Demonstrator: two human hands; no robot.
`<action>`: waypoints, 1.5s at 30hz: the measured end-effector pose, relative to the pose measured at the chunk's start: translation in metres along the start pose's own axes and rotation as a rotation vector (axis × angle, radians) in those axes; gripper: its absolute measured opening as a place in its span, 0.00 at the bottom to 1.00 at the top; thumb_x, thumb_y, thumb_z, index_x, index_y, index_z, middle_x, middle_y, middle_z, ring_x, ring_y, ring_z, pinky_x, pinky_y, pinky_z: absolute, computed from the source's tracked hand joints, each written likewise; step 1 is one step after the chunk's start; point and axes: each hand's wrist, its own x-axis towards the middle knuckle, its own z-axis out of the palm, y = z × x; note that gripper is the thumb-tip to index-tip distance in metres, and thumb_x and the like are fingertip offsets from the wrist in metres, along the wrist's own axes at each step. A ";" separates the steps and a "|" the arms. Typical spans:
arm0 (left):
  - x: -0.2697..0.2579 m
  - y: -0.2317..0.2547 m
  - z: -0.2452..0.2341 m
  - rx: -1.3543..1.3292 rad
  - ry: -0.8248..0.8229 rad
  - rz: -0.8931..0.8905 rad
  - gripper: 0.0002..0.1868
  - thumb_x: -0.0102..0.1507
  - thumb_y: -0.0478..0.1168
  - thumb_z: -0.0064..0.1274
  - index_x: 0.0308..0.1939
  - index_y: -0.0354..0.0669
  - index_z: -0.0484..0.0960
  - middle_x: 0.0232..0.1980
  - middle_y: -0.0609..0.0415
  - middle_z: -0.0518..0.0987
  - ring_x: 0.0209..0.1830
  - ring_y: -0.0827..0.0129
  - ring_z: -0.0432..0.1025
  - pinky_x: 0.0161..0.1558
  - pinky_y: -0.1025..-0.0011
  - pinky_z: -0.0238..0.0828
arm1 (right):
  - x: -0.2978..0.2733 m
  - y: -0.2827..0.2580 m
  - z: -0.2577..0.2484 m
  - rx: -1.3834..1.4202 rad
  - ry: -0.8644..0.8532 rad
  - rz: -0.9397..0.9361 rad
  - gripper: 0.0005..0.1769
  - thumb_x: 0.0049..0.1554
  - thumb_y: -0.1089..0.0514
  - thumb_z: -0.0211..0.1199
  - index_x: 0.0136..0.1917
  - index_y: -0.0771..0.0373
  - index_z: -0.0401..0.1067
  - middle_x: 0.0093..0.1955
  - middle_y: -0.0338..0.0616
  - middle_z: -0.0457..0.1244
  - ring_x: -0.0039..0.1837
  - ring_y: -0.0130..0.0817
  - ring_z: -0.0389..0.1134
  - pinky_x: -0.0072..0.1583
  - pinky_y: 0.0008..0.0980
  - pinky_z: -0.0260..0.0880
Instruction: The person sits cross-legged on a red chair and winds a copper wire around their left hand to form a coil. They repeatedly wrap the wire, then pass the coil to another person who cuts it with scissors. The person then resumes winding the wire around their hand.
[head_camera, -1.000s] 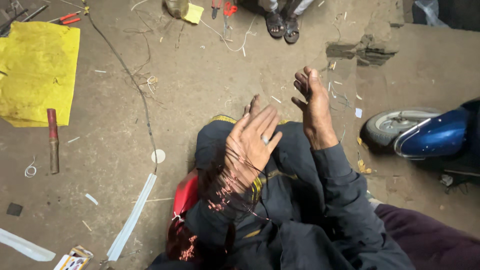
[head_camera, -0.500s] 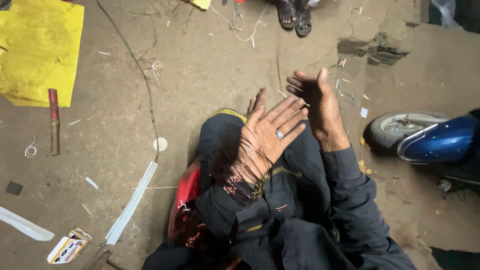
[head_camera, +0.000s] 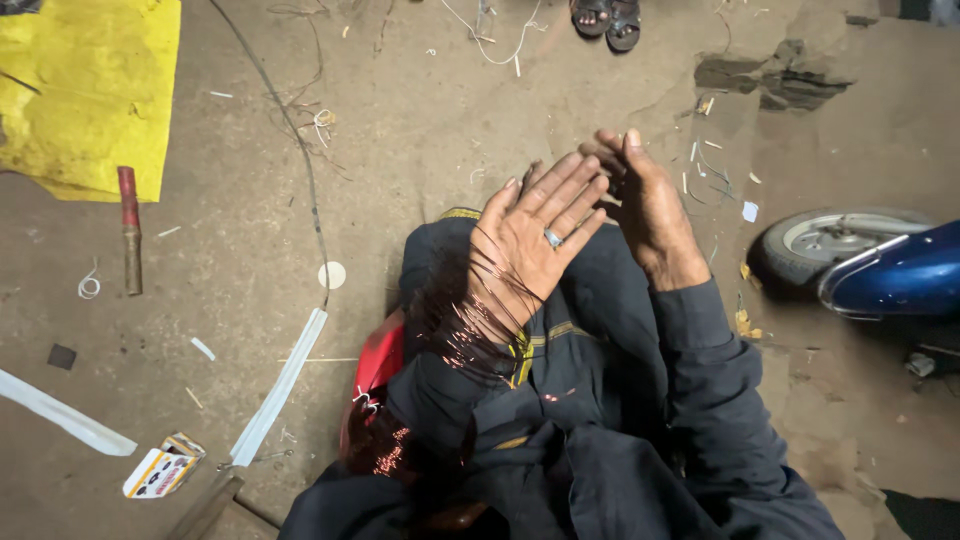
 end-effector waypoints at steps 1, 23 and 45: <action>0.000 -0.001 0.001 0.035 0.021 -0.003 0.33 0.76 0.52 0.26 0.79 0.33 0.57 0.81 0.43 0.58 0.82 0.53 0.54 0.81 0.55 0.47 | 0.000 0.001 0.000 0.000 -0.021 0.018 0.44 0.59 0.27 0.49 0.74 0.60 0.65 0.72 0.44 0.63 0.72 0.39 0.62 0.71 0.45 0.59; 0.007 -0.019 0.009 0.125 0.067 -0.051 0.33 0.76 0.53 0.27 0.77 0.32 0.61 0.78 0.43 0.64 0.79 0.54 0.58 0.79 0.56 0.51 | 0.000 -0.009 -0.020 -0.009 -0.065 -0.004 0.49 0.60 0.24 0.37 0.77 0.63 0.59 0.74 0.47 0.61 0.75 0.42 0.61 0.71 0.47 0.58; 0.007 -0.023 0.006 0.125 0.079 -0.061 0.36 0.75 0.54 0.29 0.78 0.28 0.58 0.80 0.40 0.60 0.81 0.54 0.54 0.80 0.56 0.47 | 0.004 -0.018 -0.025 -0.068 -0.059 -0.025 0.48 0.59 0.23 0.41 0.75 0.61 0.60 0.73 0.46 0.62 0.72 0.40 0.62 0.71 0.46 0.58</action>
